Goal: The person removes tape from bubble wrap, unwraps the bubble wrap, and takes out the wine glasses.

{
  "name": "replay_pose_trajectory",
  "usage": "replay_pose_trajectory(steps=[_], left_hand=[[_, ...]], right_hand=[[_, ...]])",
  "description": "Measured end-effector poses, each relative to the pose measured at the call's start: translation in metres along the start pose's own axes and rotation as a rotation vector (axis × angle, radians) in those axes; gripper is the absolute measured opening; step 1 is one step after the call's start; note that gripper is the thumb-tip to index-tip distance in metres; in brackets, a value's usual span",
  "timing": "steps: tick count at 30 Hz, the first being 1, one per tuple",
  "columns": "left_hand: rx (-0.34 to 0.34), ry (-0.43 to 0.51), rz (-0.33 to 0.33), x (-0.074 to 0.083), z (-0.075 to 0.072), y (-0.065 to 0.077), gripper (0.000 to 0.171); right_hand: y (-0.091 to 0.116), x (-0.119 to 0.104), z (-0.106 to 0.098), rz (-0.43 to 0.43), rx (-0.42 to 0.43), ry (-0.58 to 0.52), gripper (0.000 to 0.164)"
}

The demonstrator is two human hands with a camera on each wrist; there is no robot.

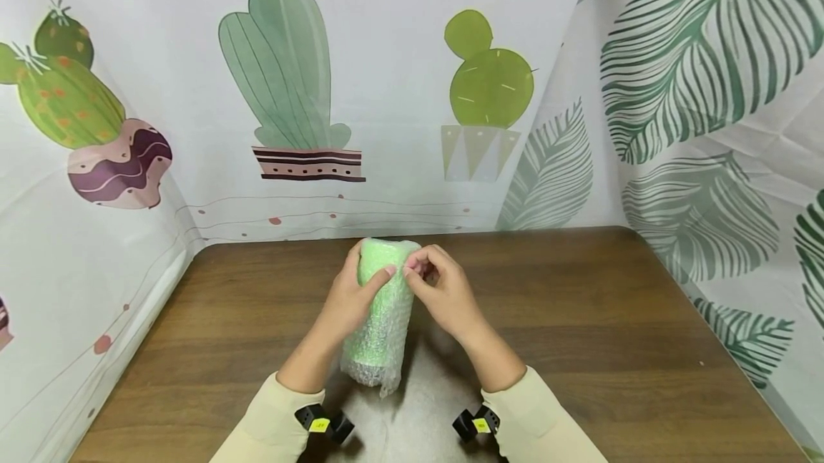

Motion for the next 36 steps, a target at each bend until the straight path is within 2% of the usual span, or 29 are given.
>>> replay_pose_trajectory(steps=[6, 10, 14, 18, 21, 30, 36], left_hand=[[-0.05, 0.013, -0.008, -0.0021, 0.0005, -0.0006, 0.088], [-0.053, 0.037, -0.024, -0.0033, 0.0008, 0.0004, 0.099], [-0.028, 0.056, -0.007, -0.0027, 0.0008, -0.0001, 0.104], [-0.008, 0.024, 0.011, -0.0014, 0.0001, -0.0004, 0.101], [-0.017, 0.02, 0.003, -0.0017, 0.0, -0.0001, 0.099], [-0.07, 0.092, -0.01, -0.0037, 0.0018, -0.0017, 0.086], [-0.079, 0.108, -0.021, -0.0047, 0.0024, -0.0016, 0.078]], right_hand=[[0.0001, -0.0009, 0.0001, -0.004, -0.001, 0.025, 0.003], [0.0005, -0.0041, 0.003, -0.038, -0.006, 0.078, 0.003], [0.0011, -0.0063, 0.0049, -0.06, -0.012, 0.101, 0.006], [0.002, -0.0073, 0.0058, -0.062, -0.022, 0.093, 0.005], [0.0026, -0.008, 0.0057, -0.061, -0.028, 0.084, 0.003], [0.0017, -0.0079, 0.0038, -0.048, -0.041, 0.069, 0.005], [0.0018, -0.0081, 0.0029, -0.017, -0.045, 0.037, 0.007]])
Point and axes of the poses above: each hand's wrist, its own y-axis away from the middle knuckle, its own z-axis out of the palm, x = y × z, the point moved 5 cm from there along -y, towards the middle knuckle, and after that the axes turned 1 degree about -x, right-handed, at the moved point
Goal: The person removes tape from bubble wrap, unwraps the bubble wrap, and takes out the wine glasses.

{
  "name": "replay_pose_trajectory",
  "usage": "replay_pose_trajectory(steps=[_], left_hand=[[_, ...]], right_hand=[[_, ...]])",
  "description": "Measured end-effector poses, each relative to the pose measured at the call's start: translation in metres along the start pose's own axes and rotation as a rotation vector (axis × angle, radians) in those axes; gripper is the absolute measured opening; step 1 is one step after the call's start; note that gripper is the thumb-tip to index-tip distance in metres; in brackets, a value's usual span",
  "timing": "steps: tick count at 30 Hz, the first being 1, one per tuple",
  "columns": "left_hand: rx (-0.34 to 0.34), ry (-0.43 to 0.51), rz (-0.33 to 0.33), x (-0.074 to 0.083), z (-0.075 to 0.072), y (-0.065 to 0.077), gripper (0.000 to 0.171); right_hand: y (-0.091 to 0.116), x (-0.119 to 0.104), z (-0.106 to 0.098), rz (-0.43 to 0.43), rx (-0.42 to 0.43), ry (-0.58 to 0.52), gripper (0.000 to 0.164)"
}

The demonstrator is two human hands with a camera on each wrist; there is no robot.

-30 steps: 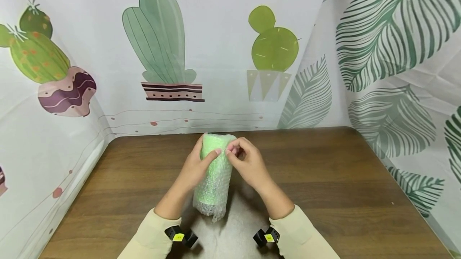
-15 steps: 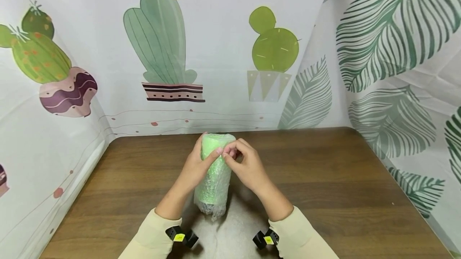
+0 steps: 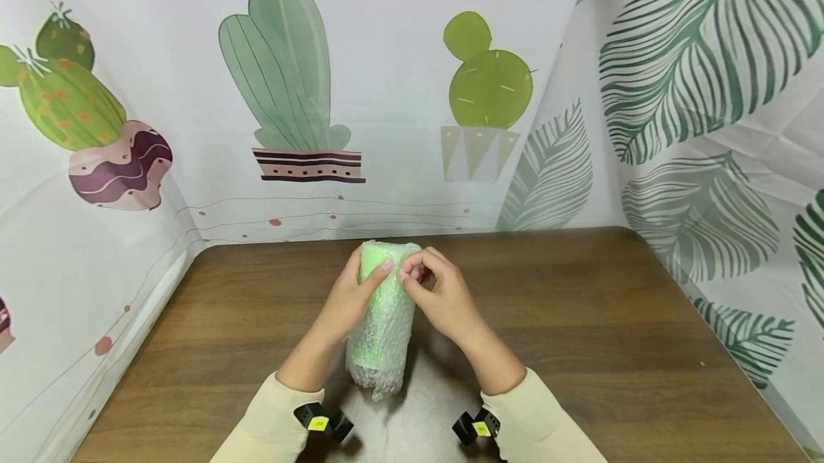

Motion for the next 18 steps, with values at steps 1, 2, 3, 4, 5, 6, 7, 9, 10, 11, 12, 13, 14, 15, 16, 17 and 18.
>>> replay_pose_trajectory(steps=[1, 2, 3, 4, 5, 6, 7, 9, 10, 11, 12, 13, 14, 15, 16, 17, 18], left_hand=[[0.002, 0.001, -0.002, -0.0001, -0.0001, 0.0001, 0.078], [0.003, 0.003, -0.004, -0.0004, -0.0001, 0.0002, 0.078], [0.005, 0.006, -0.006, -0.0005, -0.0002, 0.0003, 0.077], [0.005, 0.011, -0.006, -0.0008, -0.0002, 0.0003, 0.077], [0.005, 0.015, -0.006, -0.001, -0.0002, 0.0003, 0.077], [0.006, 0.017, -0.005, -0.0012, -0.0002, 0.0002, 0.076], [0.006, 0.021, -0.005, -0.0012, -0.0002, 0.0004, 0.076], [0.004, 0.025, -0.004, -0.0016, -0.0002, 0.0002, 0.076], [0.004, 0.027, -0.004, -0.0017, -0.0001, 0.0002, 0.076], [0.003, 0.027, -0.005, -0.0016, -0.0001, 0.0001, 0.076], [0.002, 0.028, -0.006, -0.0014, 0.0001, 0.0003, 0.075], [0.001, 0.029, -0.006, -0.0012, 0.0002, 0.0004, 0.075], [0.0, 0.028, -0.007, -0.0009, 0.0003, 0.0005, 0.075], [0.001, 0.029, -0.008, -0.0006, 0.0004, 0.0007, 0.074], [0.0, 0.031, -0.008, -0.0002, 0.0004, 0.0009, 0.073], [-0.001, 0.035, -0.009, 0.0001, 0.0005, 0.001, 0.072], [-0.002, 0.039, -0.009, 0.0004, 0.0006, 0.0012, 0.071]], right_hand=[[0.0, -0.0001, 0.0, 0.003, -0.001, -0.005, 0.007], [0.0001, -0.0002, 0.0, 0.004, -0.002, -0.01, 0.007], [0.0002, 0.0, 0.0, 0.004, -0.003, -0.015, 0.007], [0.0002, -0.0001, 0.0001, 0.002, -0.004, -0.019, 0.006], [0.0002, -0.0002, 0.0001, 0.0, -0.005, -0.023, 0.004], [0.0002, -0.0004, 0.0001, -0.005, -0.006, -0.026, 0.003], [0.0001, -0.0007, 0.0001, -0.009, -0.006, -0.029, 0.002], [-0.0001, -0.0011, 0.0, -0.016, -0.005, -0.035, 0.003], [-0.0002, -0.0015, 0.0, -0.02, -0.004, -0.037, 0.002], [-0.0002, -0.0015, -0.0001, -0.02, -0.004, -0.04, 0.003], [-0.0003, -0.0014, -0.0003, -0.021, -0.004, -0.04, 0.002], [-0.0004, -0.0016, -0.0004, -0.019, -0.003, -0.041, 0.002], [-0.0003, -0.0017, -0.0005, -0.019, -0.002, -0.044, 0.003], [-0.0003, -0.0018, -0.0006, -0.019, -0.003, -0.049, 0.003], [-0.0003, -0.002, -0.0007, -0.02, -0.003, -0.054, 0.005], [-0.0003, -0.0022, -0.0008, -0.021, -0.003, -0.058, 0.005], [-0.0002, -0.0025, -0.0008, -0.023, -0.004, -0.063, 0.005]])
Point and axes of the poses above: each hand's wrist, its own y-axis away from the middle knuckle, its own z-axis out of the palm, x = y × z, the point moved 5 cm from there along -y, towards the middle knuckle, and after that the axes turned 1 degree about -x, right-handed, at the moved point
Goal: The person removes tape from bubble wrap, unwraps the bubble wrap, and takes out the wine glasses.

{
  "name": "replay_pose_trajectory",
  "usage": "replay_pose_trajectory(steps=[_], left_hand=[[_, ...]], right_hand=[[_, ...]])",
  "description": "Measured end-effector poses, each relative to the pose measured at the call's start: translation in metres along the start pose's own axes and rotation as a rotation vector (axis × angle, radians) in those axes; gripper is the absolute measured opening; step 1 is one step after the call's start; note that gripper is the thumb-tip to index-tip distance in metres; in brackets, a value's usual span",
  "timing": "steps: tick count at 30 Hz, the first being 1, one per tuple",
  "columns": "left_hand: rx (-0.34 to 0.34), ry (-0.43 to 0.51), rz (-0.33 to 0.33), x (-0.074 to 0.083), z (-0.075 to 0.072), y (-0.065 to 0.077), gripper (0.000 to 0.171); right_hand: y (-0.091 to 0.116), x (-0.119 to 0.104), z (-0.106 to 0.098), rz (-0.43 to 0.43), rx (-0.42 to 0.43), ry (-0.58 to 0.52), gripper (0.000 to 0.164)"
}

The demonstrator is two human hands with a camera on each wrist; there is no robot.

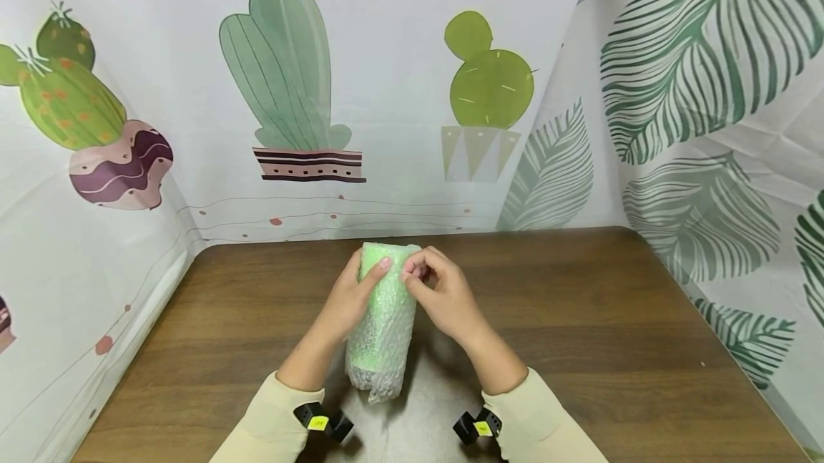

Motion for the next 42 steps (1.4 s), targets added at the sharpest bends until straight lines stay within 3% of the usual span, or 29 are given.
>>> replay_pose_trajectory(steps=[17, 25, 37, 42], left_hand=[[-0.026, 0.024, -0.036, -0.007, -0.002, -0.003, 0.074], [-0.048, 0.065, -0.081, -0.007, -0.001, -0.004, 0.075], [-0.028, 0.073, -0.053, -0.007, -0.003, -0.006, 0.073], [-0.009, 0.036, -0.045, -0.007, -0.005, -0.005, 0.077]], right_hand=[[0.0, 0.004, -0.002, 0.005, -0.009, -0.054, 0.004], [0.0, 0.005, -0.003, 0.019, -0.011, -0.156, 0.004], [-0.002, 0.006, -0.003, 0.073, -0.004, -0.035, 0.003], [-0.002, 0.01, -0.003, 0.121, -0.014, 0.008, 0.003]])
Point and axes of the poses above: each hand's wrist, its own y-axis away from the middle knuckle, its own z-axis out of the palm, x = y × z, the point moved 5 cm from there along -y, towards the middle knuckle, and after that the axes turned 1 degree about -x, right-handed, at the moved point
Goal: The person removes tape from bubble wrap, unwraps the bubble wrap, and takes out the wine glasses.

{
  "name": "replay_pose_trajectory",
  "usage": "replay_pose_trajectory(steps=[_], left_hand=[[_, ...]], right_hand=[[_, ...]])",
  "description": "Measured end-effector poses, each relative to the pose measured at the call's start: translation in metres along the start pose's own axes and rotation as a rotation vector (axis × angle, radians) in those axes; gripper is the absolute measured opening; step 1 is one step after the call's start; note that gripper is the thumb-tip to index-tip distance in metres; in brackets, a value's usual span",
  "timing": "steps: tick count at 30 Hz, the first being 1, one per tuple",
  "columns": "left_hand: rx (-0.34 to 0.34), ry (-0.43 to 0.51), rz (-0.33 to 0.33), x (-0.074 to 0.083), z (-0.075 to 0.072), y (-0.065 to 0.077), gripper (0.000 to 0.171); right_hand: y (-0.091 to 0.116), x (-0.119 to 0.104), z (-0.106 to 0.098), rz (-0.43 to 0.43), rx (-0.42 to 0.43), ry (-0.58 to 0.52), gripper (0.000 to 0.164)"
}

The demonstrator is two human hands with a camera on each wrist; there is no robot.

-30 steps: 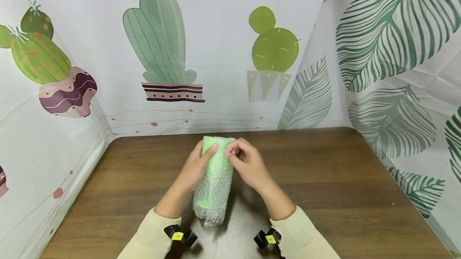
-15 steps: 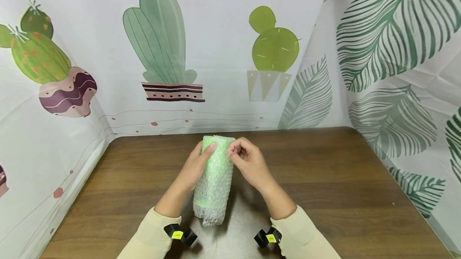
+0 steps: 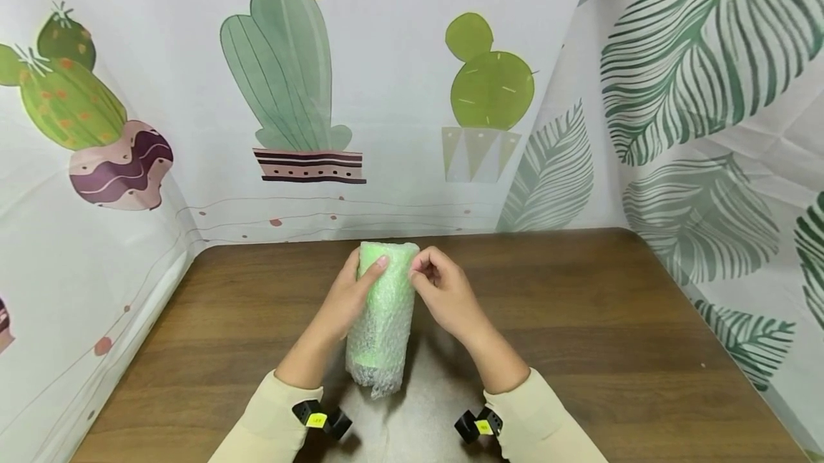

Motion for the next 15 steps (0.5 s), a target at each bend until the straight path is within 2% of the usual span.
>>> replay_pose_trajectory(steps=[9, 15], left_hand=[[0.068, -0.091, 0.075, 0.0064, 0.0012, -0.0002, 0.087], [0.094, -0.158, 0.093, 0.0093, -0.0001, 0.003, 0.092]], right_hand=[[0.0015, 0.0029, -0.0004, 0.047, 0.02, 0.086, 0.014], [0.001, 0.0044, 0.0016, 0.067, 0.019, 0.15, 0.017]])
Point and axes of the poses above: each hand's wrist, its own y-axis away from the middle knuckle, its own z-axis out of the palm, x = y × z, the point moved 5 cm from there along -y, towards the middle knuckle, and after that the axes turned 1 degree about -x, right-handed, at the moved point
